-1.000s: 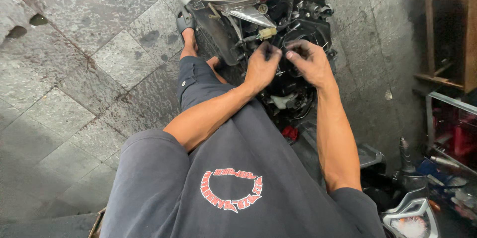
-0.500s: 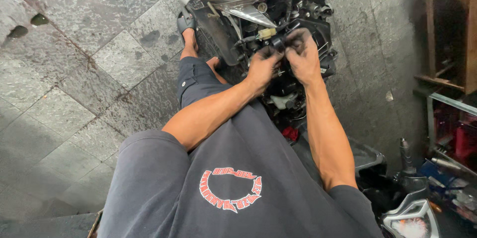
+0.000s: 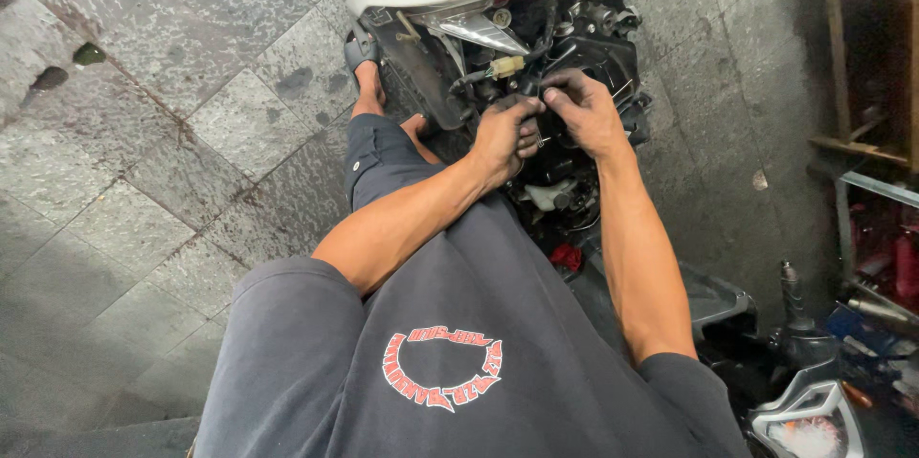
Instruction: The person crouches beside a scooter and works on its rear electrical components, manipulating wiring and connectors by hand and with pliers. They test a small bulb that lights up, then stand, retrieve a tool from a red toolbox, and continue working near the scooter's tail light assembly.
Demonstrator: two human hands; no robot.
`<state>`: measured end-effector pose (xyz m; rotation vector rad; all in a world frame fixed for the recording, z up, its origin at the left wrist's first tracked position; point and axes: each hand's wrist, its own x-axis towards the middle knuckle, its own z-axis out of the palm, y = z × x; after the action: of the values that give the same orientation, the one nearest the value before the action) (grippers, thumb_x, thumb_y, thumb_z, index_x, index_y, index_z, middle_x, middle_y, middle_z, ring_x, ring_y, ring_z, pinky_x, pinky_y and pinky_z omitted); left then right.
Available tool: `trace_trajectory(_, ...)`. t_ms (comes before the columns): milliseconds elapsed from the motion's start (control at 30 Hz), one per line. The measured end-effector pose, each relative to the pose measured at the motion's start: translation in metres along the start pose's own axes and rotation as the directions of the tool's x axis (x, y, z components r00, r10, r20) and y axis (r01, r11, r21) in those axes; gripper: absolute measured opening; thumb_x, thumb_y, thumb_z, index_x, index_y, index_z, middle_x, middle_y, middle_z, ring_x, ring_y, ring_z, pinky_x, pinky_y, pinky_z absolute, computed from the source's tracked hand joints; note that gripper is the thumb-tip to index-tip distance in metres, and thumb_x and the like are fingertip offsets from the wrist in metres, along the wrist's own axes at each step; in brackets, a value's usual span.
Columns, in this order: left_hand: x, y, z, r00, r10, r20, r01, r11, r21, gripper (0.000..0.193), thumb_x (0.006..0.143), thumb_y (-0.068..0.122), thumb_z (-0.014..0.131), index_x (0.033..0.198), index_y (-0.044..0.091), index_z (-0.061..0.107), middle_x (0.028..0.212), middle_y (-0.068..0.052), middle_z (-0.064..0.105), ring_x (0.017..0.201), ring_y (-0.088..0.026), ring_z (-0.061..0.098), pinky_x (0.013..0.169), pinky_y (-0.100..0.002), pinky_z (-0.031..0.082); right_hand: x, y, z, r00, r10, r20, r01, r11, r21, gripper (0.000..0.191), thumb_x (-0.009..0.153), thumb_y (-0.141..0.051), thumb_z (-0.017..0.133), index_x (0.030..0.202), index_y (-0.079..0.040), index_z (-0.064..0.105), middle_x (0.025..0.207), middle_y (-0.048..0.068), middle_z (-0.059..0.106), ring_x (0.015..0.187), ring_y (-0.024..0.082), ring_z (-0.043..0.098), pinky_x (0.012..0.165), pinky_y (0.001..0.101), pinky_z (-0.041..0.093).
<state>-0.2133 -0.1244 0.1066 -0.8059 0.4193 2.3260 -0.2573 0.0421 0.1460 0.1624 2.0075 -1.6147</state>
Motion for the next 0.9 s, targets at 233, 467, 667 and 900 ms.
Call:
trace_trajectory(233,0.006,-0.005,-0.001,0.989,0.122,-0.085,-0.098,0.963,0.25,0.014,0.092,0.016,0.066,0.105,0.013,0.064,0.064,0.005,0.053,0.048,-0.006,0.043,0.042,-0.025,0.033,0.002,-0.001,0.016,0.989,-0.096,-0.108,0.101,0.994,0.039,0.023,0.095,-0.006,0.064,0.116,0.002,0.059,0.103,0.002,0.064,0.093,0.009,0.059,0.079,0.025,0.049)
trace_trajectory(467,0.014,-0.009,-0.01,0.842,0.529,0.107,-0.434,0.546,0.717,0.013,0.102,0.018,0.07,0.098,0.006,0.07,0.079,0.001,0.065,0.073,-0.007,0.055,0.065,-0.025,0.047,-0.003,-0.01,-0.009,0.995,-0.059,0.076,0.049,0.991,0.125,0.036,0.108,-0.026,0.053,0.119,0.003,0.071,0.096,0.0,0.066,0.092,0.01,0.054,0.084,0.0247,0.044)
trace_trajectory(667,0.004,-0.002,-0.002,1.0,-0.027,0.0,0.027,0.999,0.021,0.014,0.094,0.019,0.056,0.094,0.006,0.06,0.058,0.003,0.042,0.046,-0.008,0.033,0.042,-0.026,0.028,0.007,-0.003,-0.007,1.0,0.002,0.0,-0.003,0.985,0.17,0.022,0.091,-0.01,0.069,0.109,0.001,0.063,0.106,0.005,0.072,0.098,0.013,0.064,0.093,0.0281,0.051)
trace_trajectory(900,0.005,-0.012,-0.006,0.988,-0.122,0.096,0.135,0.98,-0.146,0.011,0.103,0.017,0.052,0.102,0.006,0.053,0.065,0.002,0.042,0.053,-0.011,0.035,0.049,-0.028,0.031,0.016,0.0,0.001,0.978,0.17,0.123,-0.205,0.899,0.388,0.021,0.093,0.001,0.062,0.112,0.004,0.069,0.105,0.008,0.069,0.098,0.016,0.065,0.091,0.0306,0.053)
